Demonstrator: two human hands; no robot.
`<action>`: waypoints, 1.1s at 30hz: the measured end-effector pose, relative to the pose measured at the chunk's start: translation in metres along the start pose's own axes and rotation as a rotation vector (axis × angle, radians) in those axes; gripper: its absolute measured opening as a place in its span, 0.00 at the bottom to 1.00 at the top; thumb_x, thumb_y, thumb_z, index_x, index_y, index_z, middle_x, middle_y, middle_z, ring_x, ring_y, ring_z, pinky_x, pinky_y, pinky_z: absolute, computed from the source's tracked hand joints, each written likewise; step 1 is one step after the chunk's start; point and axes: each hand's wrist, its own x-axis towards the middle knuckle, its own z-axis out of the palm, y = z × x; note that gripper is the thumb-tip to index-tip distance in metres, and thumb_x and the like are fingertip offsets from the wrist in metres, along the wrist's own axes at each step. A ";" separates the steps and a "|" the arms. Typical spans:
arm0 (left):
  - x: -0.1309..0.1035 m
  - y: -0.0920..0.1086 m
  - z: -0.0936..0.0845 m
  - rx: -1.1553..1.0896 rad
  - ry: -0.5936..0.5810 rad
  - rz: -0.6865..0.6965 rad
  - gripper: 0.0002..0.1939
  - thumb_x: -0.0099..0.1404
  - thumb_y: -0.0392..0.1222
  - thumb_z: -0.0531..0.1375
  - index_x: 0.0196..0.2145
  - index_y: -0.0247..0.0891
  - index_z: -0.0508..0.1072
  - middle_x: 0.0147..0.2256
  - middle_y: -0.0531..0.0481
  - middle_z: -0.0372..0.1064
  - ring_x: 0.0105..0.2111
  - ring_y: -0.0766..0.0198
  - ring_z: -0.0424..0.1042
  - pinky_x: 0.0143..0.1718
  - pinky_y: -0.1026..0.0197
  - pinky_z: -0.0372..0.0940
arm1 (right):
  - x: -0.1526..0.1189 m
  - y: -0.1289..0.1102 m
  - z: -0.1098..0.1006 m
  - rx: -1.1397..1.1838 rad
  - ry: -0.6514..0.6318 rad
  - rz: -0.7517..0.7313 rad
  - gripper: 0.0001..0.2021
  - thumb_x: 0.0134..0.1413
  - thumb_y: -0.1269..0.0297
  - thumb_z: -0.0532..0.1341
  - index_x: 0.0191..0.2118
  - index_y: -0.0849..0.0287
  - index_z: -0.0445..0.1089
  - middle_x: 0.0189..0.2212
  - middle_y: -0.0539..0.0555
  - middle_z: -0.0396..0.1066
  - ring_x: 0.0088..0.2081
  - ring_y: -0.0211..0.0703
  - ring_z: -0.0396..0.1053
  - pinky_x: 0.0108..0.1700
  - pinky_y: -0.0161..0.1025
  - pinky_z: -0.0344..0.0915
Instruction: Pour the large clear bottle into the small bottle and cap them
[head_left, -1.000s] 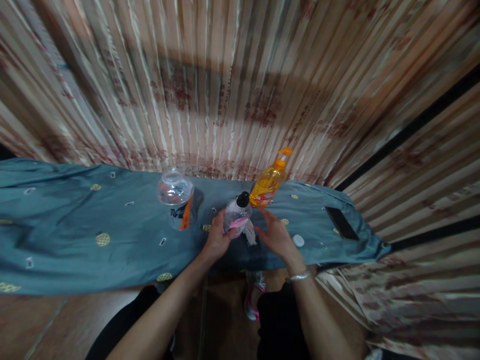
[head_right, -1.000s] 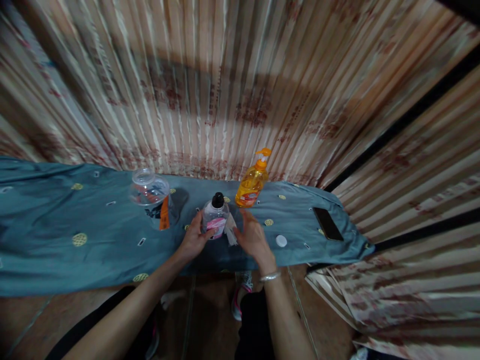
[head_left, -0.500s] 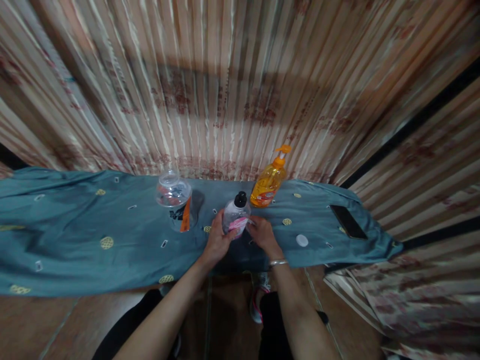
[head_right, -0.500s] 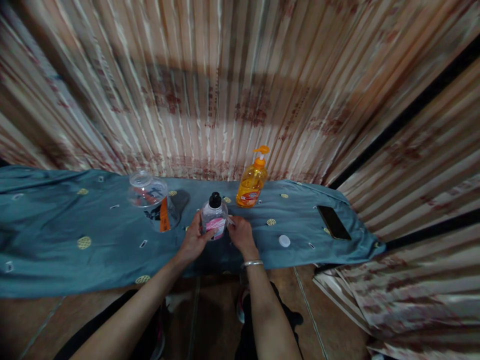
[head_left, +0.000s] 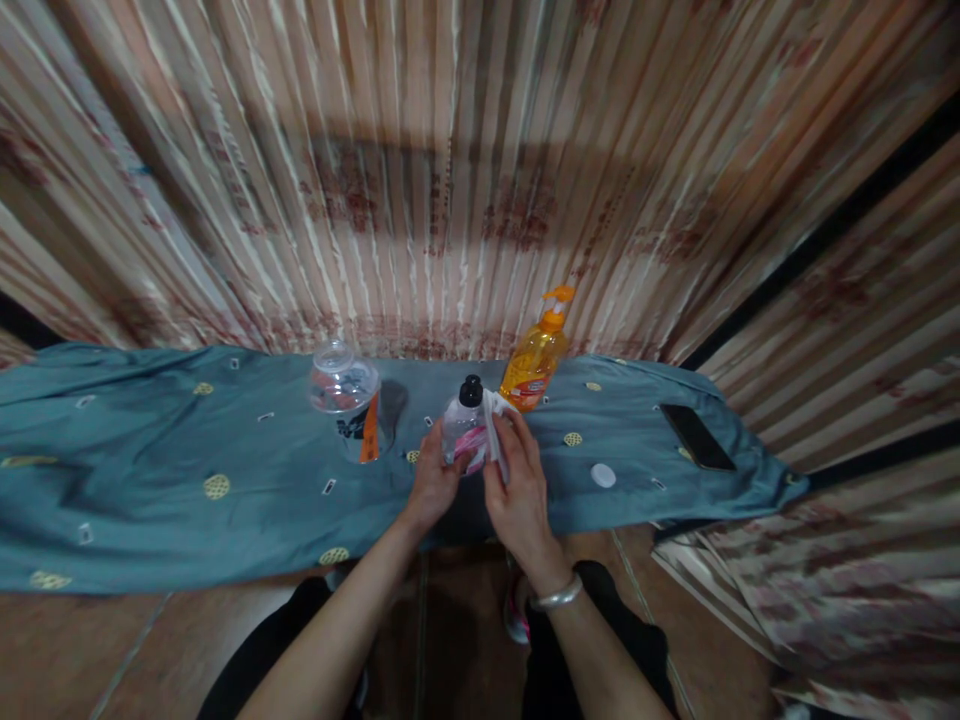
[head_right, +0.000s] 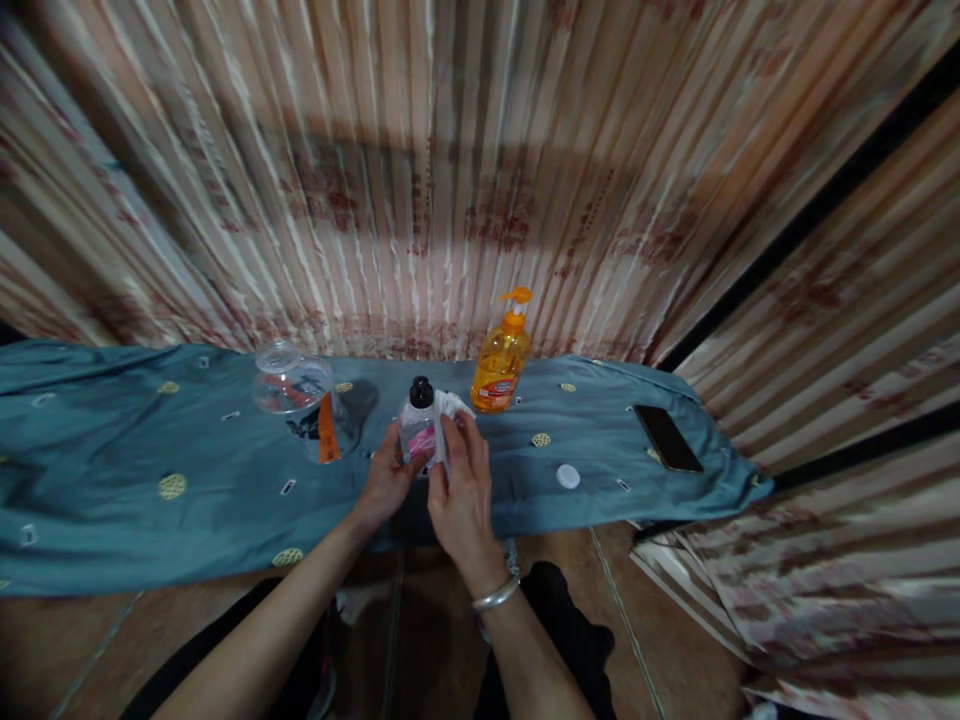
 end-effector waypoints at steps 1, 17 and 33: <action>0.001 -0.001 0.000 0.010 0.002 0.005 0.30 0.58 0.48 0.68 0.57 0.40 0.69 0.52 0.40 0.72 0.53 0.45 0.70 0.57 0.41 0.64 | -0.005 -0.002 0.002 -0.020 -0.018 -0.027 0.28 0.61 0.72 0.52 0.67 0.52 0.59 0.68 0.60 0.56 0.70 0.51 0.54 0.68 0.56 0.58; -0.022 0.024 0.001 0.096 -0.050 0.020 0.17 0.68 0.48 0.56 0.52 0.43 0.70 0.52 0.43 0.72 0.56 0.51 0.69 0.60 0.44 0.61 | 0.006 0.025 -0.002 0.043 0.011 0.046 0.31 0.59 0.72 0.52 0.69 0.55 0.55 0.64 0.60 0.64 0.65 0.51 0.61 0.67 0.56 0.58; 0.015 0.010 0.006 -0.164 -0.069 -0.103 0.22 0.66 0.49 0.54 0.54 0.41 0.71 0.54 0.45 0.74 0.53 0.53 0.72 0.53 0.50 0.68 | -0.018 0.034 0.014 0.030 -0.033 0.115 0.33 0.55 0.74 0.52 0.68 0.60 0.57 0.63 0.63 0.65 0.65 0.52 0.62 0.67 0.55 0.59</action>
